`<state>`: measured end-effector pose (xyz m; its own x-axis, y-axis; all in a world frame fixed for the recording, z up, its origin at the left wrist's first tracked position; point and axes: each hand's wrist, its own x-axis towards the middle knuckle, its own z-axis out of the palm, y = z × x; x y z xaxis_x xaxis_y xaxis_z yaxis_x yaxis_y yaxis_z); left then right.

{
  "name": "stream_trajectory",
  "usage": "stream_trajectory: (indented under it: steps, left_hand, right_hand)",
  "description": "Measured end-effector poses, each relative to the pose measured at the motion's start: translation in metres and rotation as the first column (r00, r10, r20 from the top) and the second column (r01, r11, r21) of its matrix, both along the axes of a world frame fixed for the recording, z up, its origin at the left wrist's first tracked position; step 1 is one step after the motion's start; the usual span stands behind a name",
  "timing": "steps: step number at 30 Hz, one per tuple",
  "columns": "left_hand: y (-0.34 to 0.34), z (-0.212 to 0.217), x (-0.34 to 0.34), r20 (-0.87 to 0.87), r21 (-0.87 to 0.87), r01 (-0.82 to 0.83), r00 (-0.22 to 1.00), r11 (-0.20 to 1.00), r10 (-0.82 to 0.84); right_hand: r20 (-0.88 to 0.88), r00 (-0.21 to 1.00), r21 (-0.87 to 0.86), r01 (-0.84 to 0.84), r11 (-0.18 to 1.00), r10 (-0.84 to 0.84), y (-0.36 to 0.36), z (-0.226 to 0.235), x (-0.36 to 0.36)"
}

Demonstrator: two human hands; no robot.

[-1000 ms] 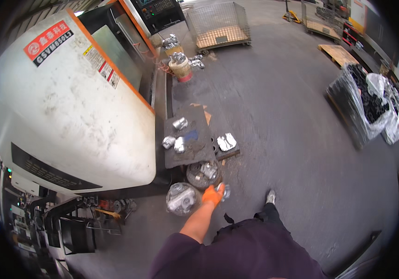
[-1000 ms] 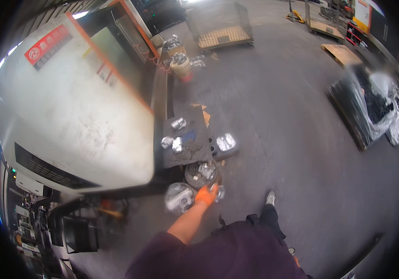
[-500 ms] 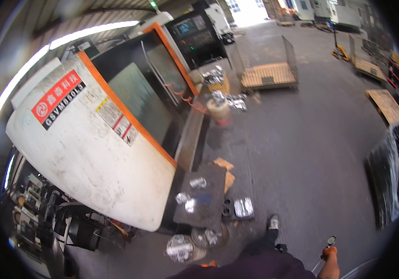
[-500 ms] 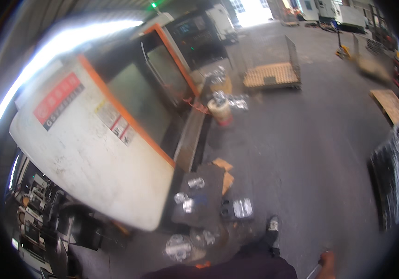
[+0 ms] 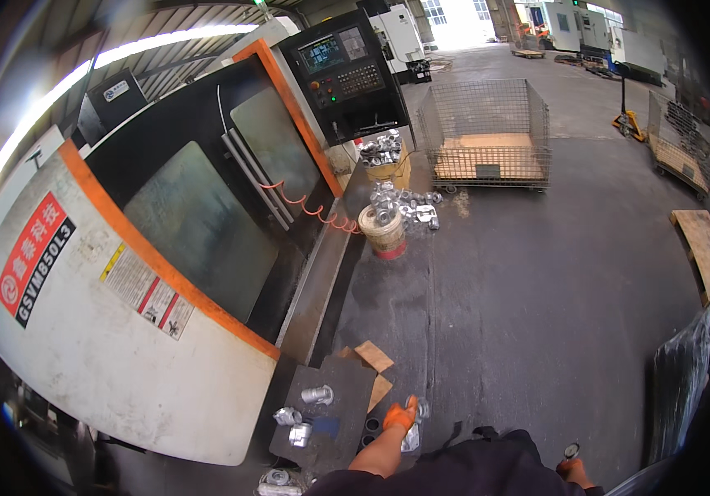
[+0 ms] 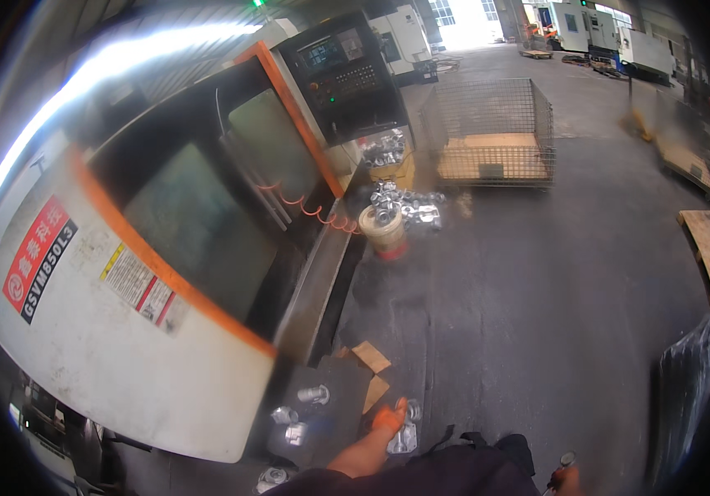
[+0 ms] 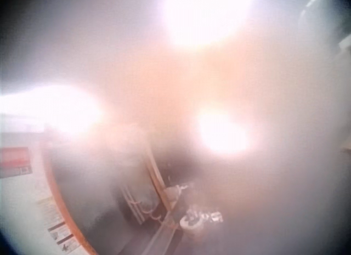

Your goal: The person uses a dial bore gauge to measure the internal diameter of several cylindrical metal parts. They insert the gauge into each part, rotate it to take readings, and then place the parts on a nearby surface. The person also interacts with a CNC machine control panel.

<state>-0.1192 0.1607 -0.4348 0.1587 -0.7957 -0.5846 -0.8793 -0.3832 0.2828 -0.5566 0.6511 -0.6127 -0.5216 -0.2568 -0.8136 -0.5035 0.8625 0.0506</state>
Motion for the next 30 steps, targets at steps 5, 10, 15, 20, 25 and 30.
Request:
stream_trajectory:
  steps: [5,10,15,20,25,30]
  left_hand:
    - [-0.112,-0.033,-0.096,-0.055,-0.155,-0.055,0.997,0.986,0.047]
    - [-0.158,-0.019,-0.140,0.008,0.036,-0.216,0.976,0.976,0.216]
    - [-0.136,-0.063,-0.106,0.145,0.034,-0.334,0.934,0.942,0.326]
    - [-0.145,-0.065,-0.135,0.334,0.152,-0.631,0.757,0.761,0.561]
    - [-0.211,-0.059,-0.190,0.324,0.293,-0.595,0.798,0.749,0.507]
    - [-0.353,-0.083,-0.243,0.219,0.216,-0.625,0.779,0.750,0.587]
  right_hand:
    - [-0.033,0.877,-0.147,0.470,0.871,-0.479,-0.094,0.012,-0.065]
    - [0.112,0.907,-0.095,0.417,0.904,-0.406,-0.231,0.009,-0.169]
    - [0.256,0.965,-0.042,0.063,0.997,-0.051,-0.403,-0.021,-0.301]
    - [0.044,0.999,-0.277,0.002,0.961,0.010,-0.660,-0.005,-0.403]
    - [0.021,0.978,-0.547,-0.163,0.821,0.208,-0.806,-0.025,-0.459]
    - [-0.048,0.606,-0.143,-0.791,0.595,0.794,-0.887,0.028,-0.442]
